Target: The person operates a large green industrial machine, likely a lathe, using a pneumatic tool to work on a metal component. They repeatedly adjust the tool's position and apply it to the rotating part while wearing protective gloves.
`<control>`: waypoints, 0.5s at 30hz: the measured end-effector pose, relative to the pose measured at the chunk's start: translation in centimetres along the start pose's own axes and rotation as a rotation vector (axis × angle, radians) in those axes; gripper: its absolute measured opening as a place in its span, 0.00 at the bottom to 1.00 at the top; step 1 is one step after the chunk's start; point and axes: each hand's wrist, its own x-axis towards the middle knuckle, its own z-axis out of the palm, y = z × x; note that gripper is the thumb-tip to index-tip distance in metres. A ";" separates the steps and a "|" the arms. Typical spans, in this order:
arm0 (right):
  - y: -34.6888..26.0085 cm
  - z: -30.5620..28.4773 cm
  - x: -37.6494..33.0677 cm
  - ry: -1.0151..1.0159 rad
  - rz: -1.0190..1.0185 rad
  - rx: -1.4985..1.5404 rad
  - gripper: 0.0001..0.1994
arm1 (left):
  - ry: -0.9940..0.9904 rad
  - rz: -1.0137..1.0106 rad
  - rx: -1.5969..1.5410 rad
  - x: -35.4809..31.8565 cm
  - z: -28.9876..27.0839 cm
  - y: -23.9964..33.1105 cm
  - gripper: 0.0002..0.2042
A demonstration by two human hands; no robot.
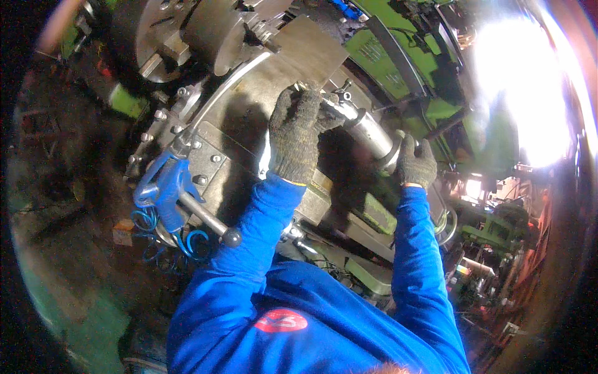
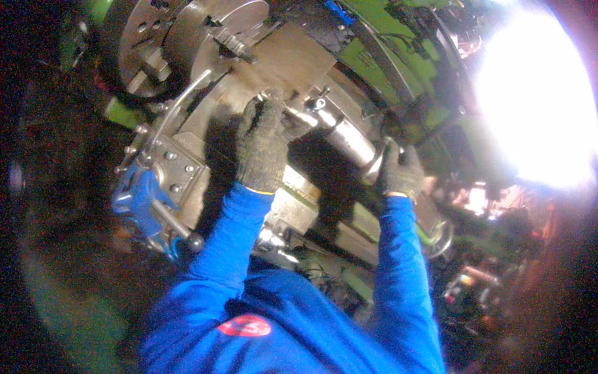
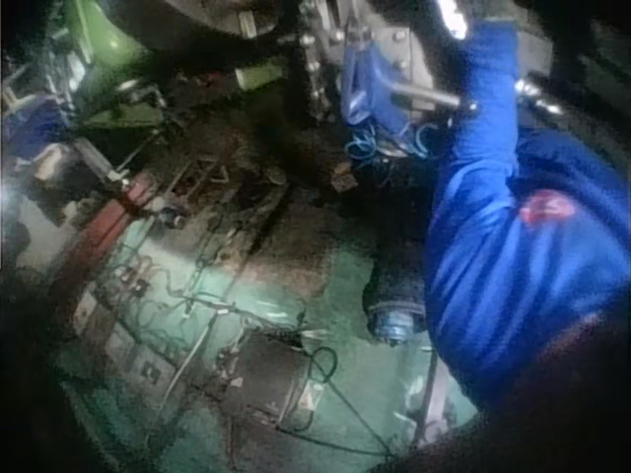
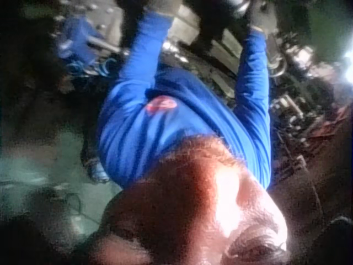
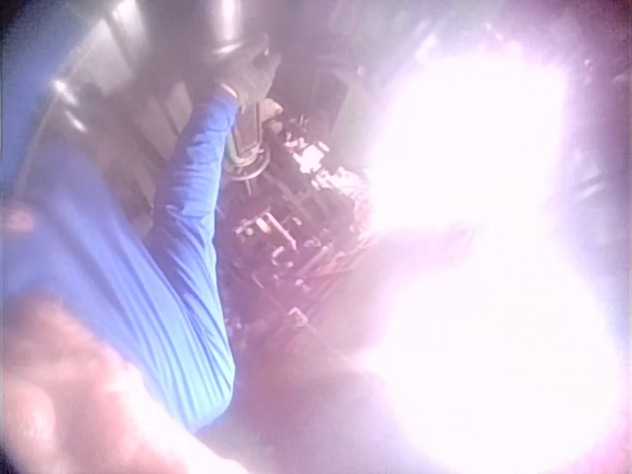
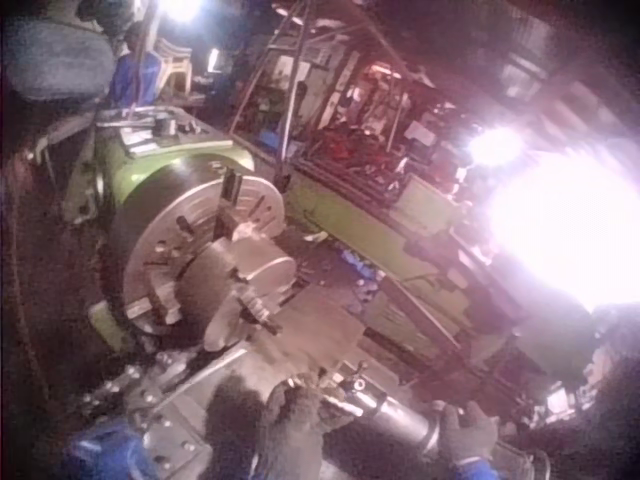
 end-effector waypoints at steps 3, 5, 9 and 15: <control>0.5 0.3 0.0 0.053 -0.045 -0.054 0.28 | 0.021 0.024 0.017 -1.0 0.8 0.0 0.13; 1.0 0.5 0.2 0.054 -0.040 -0.085 0.28 | -0.001 0.048 0.053 -1.6 0.9 -0.2 0.14; 2.5 1.3 1.0 -0.012 -0.033 -0.076 0.30 | -0.019 0.029 0.017 -2.4 1.0 -0.8 0.15; 0.9 -1.0 0.1 -0.068 -0.020 -0.111 0.27 | -0.063 0.009 0.096 -6.0 2.6 -0.1 0.13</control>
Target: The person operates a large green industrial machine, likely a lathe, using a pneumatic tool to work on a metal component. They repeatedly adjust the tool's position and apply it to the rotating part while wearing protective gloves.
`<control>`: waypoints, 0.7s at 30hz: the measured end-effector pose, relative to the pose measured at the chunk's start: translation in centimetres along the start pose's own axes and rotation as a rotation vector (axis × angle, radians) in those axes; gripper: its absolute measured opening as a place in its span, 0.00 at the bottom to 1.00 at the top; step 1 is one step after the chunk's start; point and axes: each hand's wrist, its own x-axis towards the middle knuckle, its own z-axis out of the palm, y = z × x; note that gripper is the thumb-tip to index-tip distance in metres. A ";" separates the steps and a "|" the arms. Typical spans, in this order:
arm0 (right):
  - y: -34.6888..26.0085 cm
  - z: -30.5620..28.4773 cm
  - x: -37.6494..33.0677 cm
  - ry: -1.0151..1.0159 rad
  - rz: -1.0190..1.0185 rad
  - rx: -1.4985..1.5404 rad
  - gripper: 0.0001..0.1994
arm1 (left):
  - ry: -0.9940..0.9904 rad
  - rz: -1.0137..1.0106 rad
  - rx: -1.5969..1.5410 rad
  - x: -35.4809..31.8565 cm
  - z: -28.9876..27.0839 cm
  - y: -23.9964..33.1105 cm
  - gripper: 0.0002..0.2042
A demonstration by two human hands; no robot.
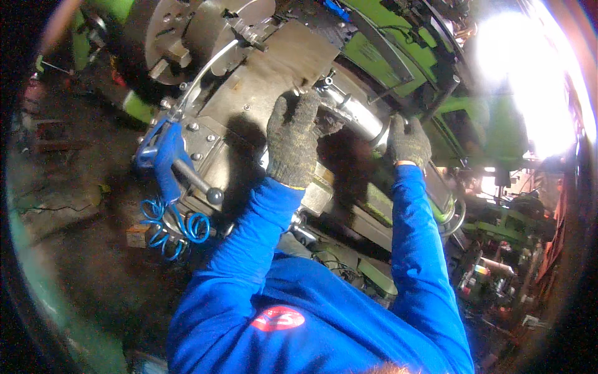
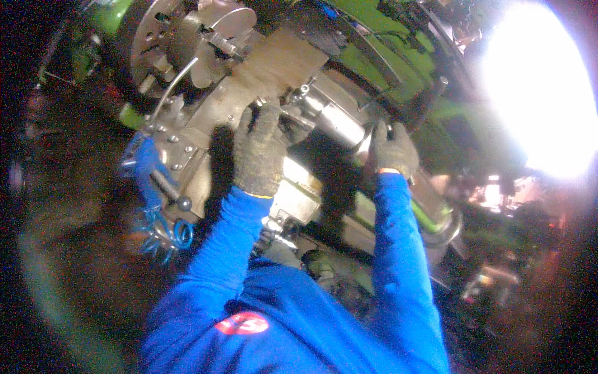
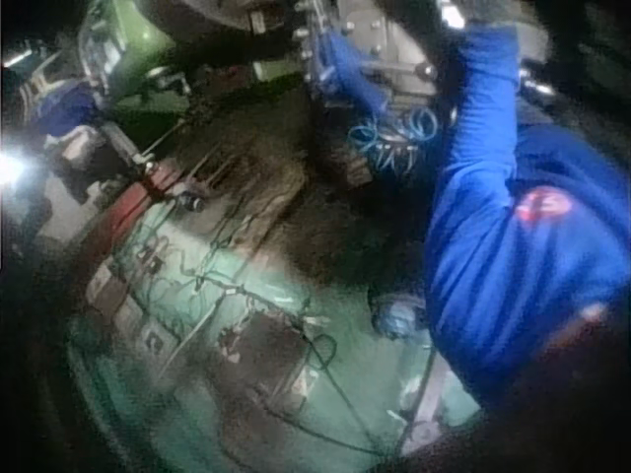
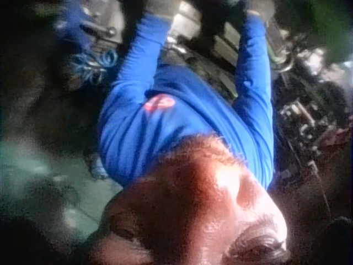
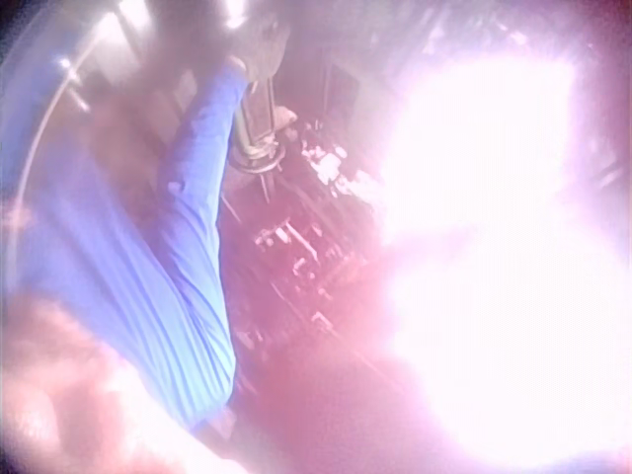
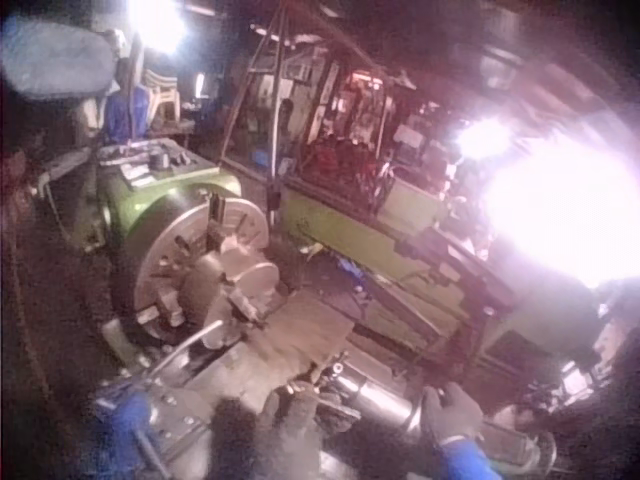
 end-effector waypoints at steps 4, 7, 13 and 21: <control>0.4 -1.0 -0.2 -0.062 -0.029 0.029 0.27 | -0.053 0.062 0.158 -3.5 2.1 0.8 0.12; 0.8 -1.6 -0.5 -0.071 -0.076 0.080 0.27 | -0.061 0.099 0.123 -6.1 4.0 0.9 0.09; 1.8 -1.4 -0.2 -0.106 -0.143 0.178 0.26 | -0.060 0.047 0.233 -10.0 5.2 -0.5 0.10; 3.4 -2.1 -0.3 -0.130 -0.212 0.204 0.23 | -0.042 0.118 0.393 -15.2 7.4 -1.7 0.09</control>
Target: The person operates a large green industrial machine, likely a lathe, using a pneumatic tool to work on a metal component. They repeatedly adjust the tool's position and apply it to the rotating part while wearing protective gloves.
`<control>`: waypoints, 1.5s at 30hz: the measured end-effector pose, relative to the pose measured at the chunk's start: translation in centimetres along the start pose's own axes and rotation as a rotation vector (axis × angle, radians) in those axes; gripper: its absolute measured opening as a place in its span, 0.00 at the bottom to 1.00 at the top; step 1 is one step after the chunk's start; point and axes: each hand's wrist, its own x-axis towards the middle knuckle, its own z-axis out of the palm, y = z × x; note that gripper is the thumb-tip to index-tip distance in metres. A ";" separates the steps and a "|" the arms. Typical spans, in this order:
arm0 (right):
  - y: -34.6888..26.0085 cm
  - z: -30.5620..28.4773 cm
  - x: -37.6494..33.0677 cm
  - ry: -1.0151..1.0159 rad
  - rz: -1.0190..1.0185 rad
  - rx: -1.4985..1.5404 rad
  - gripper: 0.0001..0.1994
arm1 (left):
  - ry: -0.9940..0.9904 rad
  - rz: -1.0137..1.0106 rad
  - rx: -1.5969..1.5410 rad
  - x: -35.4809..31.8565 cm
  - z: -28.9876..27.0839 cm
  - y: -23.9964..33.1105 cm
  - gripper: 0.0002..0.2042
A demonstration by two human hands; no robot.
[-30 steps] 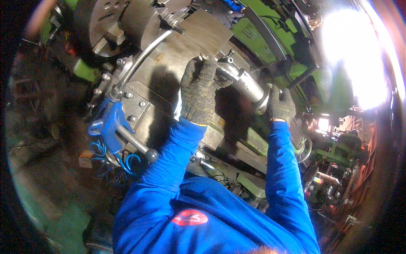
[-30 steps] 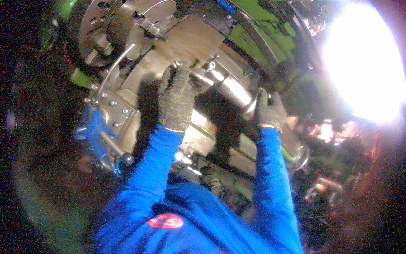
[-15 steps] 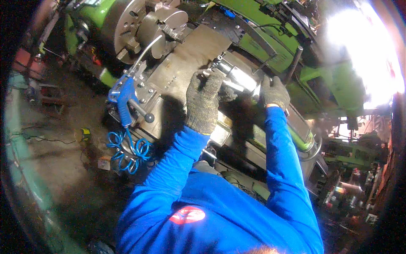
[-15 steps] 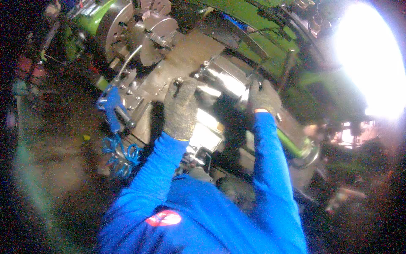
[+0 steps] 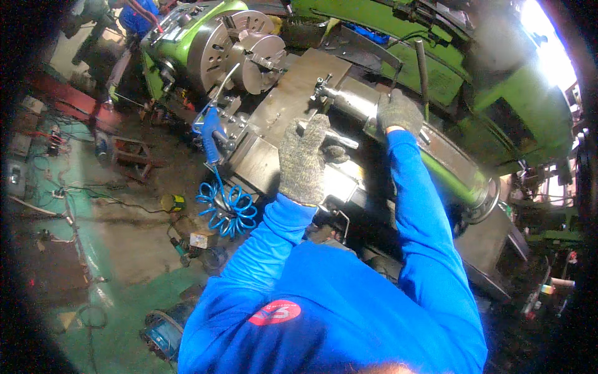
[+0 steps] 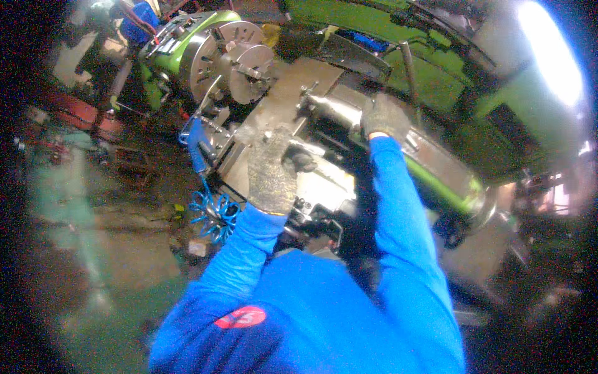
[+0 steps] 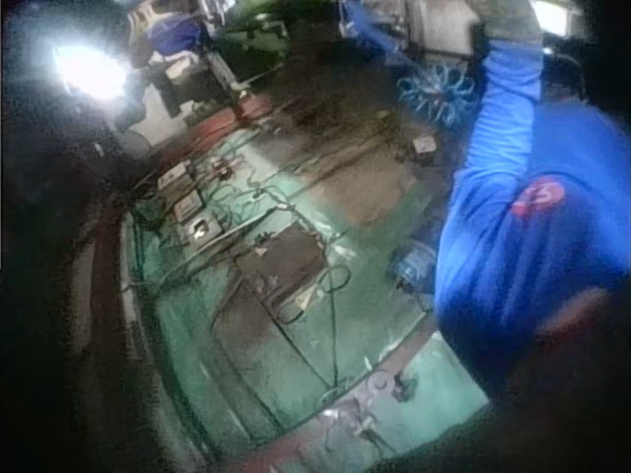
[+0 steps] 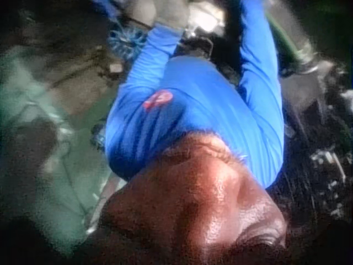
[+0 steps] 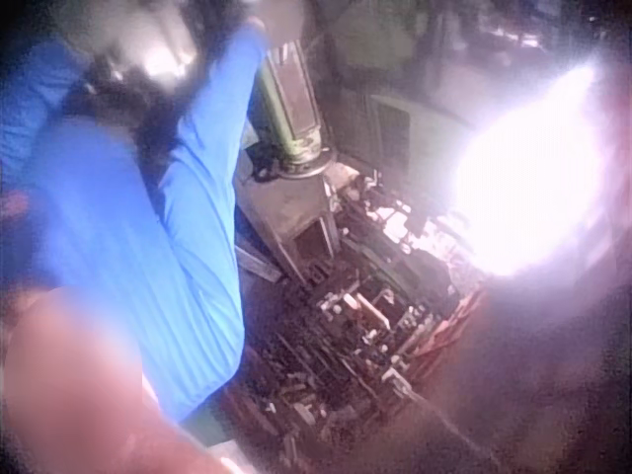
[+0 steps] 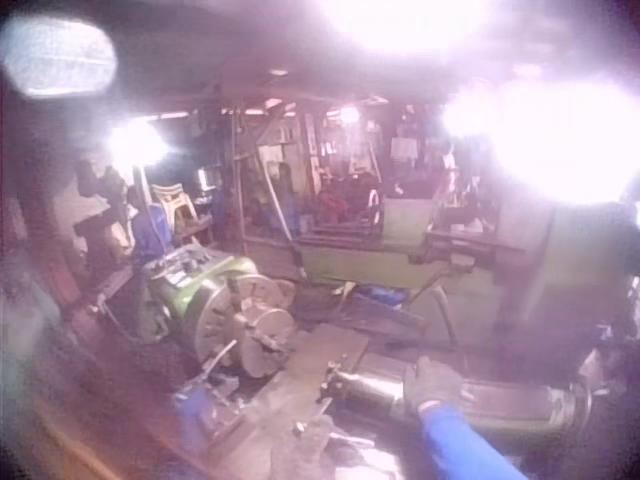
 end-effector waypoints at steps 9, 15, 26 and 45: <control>1.1 0.3 0.0 -0.013 -0.096 0.036 0.23 | 0.103 -0.014 -0.015 -3.8 1.3 -1.2 0.09; 1.1 -0.1 -0.1 -0.019 -0.094 0.036 0.23 | 0.113 0.039 -0.041 -4.7 1.1 -1.1 0.09; 0.7 0.3 0.0 0.014 -0.104 -0.032 0.23 | 0.126 0.017 -0.044 -2.7 -0.4 -1.1 0.09; -1.0 2.7 0.8 0.117 0.032 -0.111 0.26 | 0.133 -0.099 0.205 8.7 -6.7 1.1 0.08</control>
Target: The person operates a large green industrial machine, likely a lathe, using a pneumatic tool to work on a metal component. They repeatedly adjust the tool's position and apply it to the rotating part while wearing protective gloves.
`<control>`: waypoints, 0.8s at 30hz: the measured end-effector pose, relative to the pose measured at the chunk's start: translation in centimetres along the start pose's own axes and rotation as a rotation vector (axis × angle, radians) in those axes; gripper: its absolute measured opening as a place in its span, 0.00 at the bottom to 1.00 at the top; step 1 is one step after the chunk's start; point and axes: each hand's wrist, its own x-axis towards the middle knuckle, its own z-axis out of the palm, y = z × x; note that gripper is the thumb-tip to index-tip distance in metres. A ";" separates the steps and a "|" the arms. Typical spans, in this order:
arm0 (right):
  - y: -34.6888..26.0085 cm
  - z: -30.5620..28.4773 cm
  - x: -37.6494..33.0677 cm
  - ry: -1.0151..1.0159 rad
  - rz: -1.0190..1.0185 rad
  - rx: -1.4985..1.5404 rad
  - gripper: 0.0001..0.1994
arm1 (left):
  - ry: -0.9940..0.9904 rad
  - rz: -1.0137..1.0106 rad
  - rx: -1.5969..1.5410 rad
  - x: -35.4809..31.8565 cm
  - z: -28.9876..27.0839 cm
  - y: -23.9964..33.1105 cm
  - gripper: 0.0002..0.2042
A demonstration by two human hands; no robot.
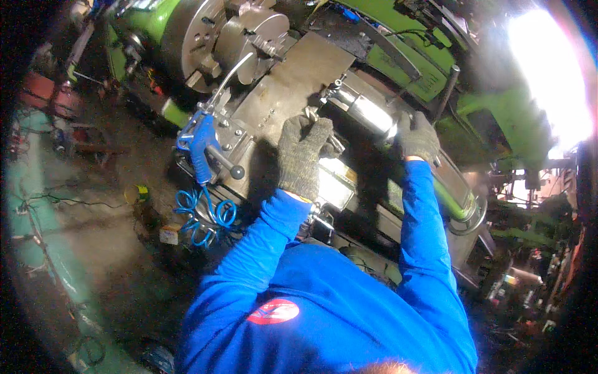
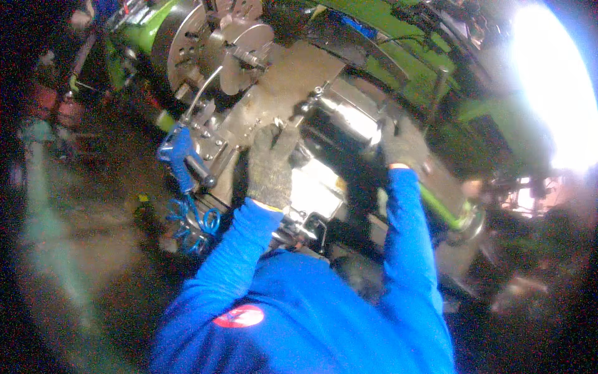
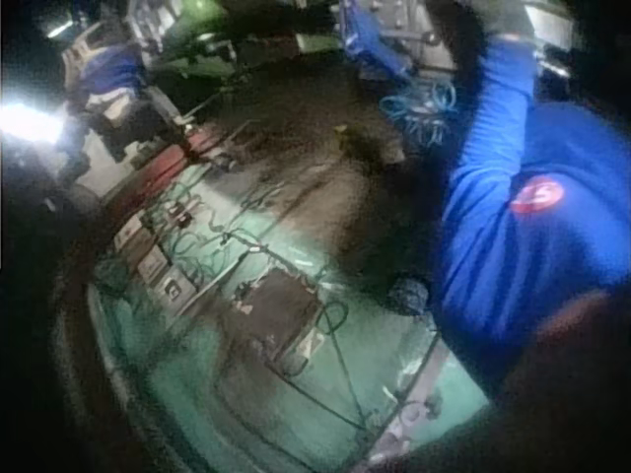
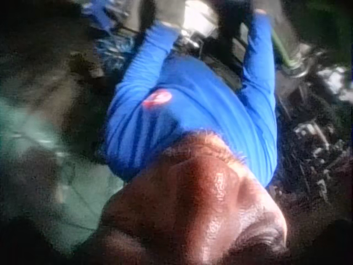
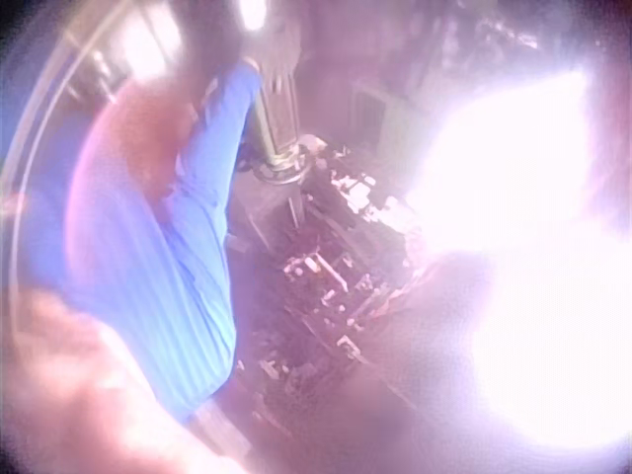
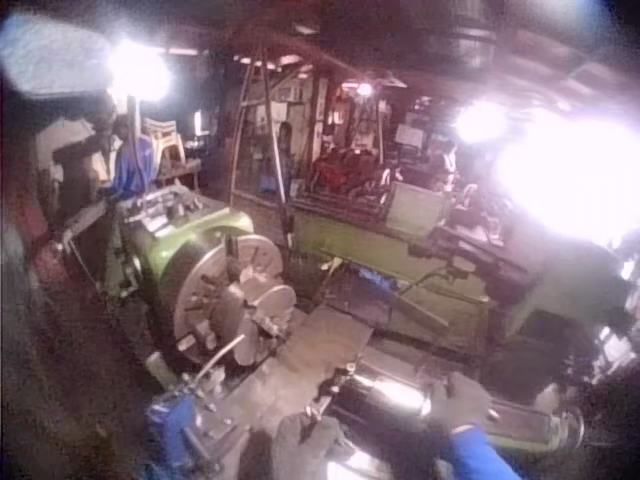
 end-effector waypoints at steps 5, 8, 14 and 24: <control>-0.4 1.0 -0.2 0.103 0.016 -0.037 0.26 | -0.035 -0.090 -0.273 4.1 -2.3 -2.4 0.18; 2.0 3.2 0.3 0.247 -0.031 -0.101 0.27 | -0.019 -0.117 -0.313 5.6 -2.3 -3.2 0.23; 0.4 2.5 0.6 0.162 -0.003 0.004 0.29 | 0.049 -0.169 -0.330 8.5 -2.3 -4.1 0.23; 0.7 2.8 0.6 0.190 0.046 -0.053 0.28 | 0.007 -0.191 -0.379 11.1 -2.4 -4.7 0.21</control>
